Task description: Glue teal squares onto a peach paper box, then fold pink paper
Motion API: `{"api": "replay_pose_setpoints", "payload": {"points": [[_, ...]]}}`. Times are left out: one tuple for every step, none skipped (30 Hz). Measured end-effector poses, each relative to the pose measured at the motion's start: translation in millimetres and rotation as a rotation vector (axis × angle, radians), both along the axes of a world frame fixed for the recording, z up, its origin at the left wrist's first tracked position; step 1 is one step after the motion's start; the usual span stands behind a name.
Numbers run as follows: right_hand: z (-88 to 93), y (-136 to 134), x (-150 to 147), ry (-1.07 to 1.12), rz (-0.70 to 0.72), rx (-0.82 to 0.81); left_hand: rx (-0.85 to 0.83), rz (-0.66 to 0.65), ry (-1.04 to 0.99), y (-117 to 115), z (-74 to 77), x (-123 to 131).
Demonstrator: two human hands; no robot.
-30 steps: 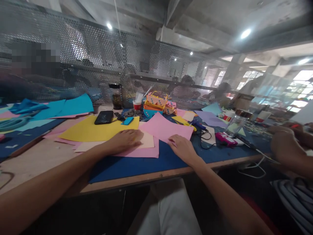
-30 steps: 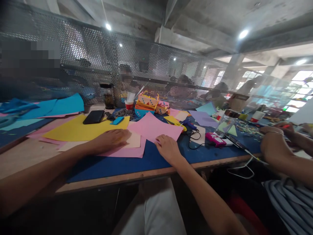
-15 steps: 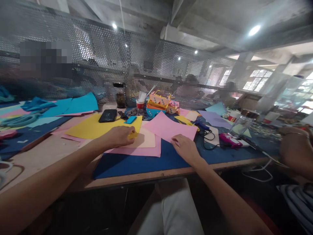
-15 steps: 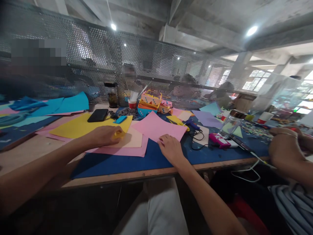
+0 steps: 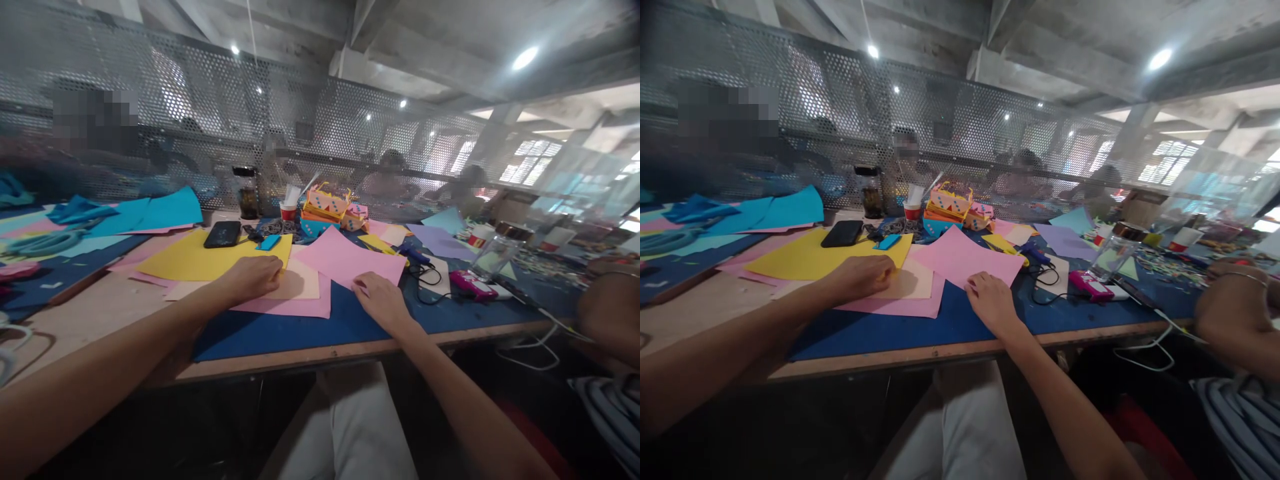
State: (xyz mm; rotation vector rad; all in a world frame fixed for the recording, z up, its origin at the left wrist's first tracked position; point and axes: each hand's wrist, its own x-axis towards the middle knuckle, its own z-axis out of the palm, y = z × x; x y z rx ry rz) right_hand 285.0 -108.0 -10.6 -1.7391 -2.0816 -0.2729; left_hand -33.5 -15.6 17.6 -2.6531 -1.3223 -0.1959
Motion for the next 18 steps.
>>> {"api": "replay_pose_setpoints", "payload": {"points": [[0.0,0.4,0.4,-0.003,0.000,-0.002,0.014,0.002,-0.010,0.5,-0.1,-0.4],[0.2,0.9,0.8,-0.007,0.001,-0.006,0.026,0.001,-0.021,0.7,-0.1,-0.9],[0.5,1.5,1.1,-0.012,0.003,-0.012,0.035,-0.003,-0.032,0.6,-0.1,-1.3],[0.9,2.1,1.3,-0.017,0.005,-0.018,0.041,-0.011,-0.043,0.1,0.1,-1.5],[1.5,2.8,1.4,-0.023,0.005,-0.023,0.043,-0.023,-0.053,-0.8,0.3,-1.5],[2.1,3.4,1.3,-0.029,0.003,-0.027,0.042,-0.037,-0.061,-2.1,0.6,-1.3],[2.9,3.8,1.1,-0.034,-0.001,-0.030,0.040,-0.050,-0.068,-3.6,0.9,-0.8],[3.7,4.0,0.9,-0.040,-0.005,-0.032,0.037,-0.060,-0.074,-5.3,1.3,-0.1],[4.5,4.1,0.5,-0.046,-0.009,-0.034,0.036,-0.069,-0.079,-7.0,1.9,0.6],[5.2,4.0,0.2,-0.051,-0.012,-0.035,0.034,-0.076,-0.083,-8.6,2.5,1.5],[5.9,3.8,-0.1,-0.057,-0.014,-0.036,0.033,-0.082,-0.087,-10.2,3.2,2.3],[6.4,3.6,-0.4,-0.061,-0.016,-0.036,0.032,-0.087,-0.089,-11.8,4.0,3.2],[6.7,3.5,-0.6,-0.065,-0.016,-0.036,0.030,-0.091,-0.090,-13.3,4.8,4.1],[6.8,3.5,-0.7,-0.068,-0.017,-0.035,0.029,-0.094,-0.090,-14.8,5.6,5.0],[6.7,3.6,-0.8,-0.071,-0.018,-0.034,0.026,-0.097,-0.088,-16.3,6.2,5.9],[6.4,3.8,-0.7,-0.073,-0.019,-0.032,0.022,-0.098,-0.086,-17.6,6.6,6.8],[6.0,4.1,-0.6,-0.075,-0.020,-0.030,0.019,-0.100,-0.084,-18.9,6.7,7.7],[5.5,4.5,-0.4,-0.076,-0.022,-0.028,0.015,-0.102,-0.082,-19.9,6.6,8.5]]}}
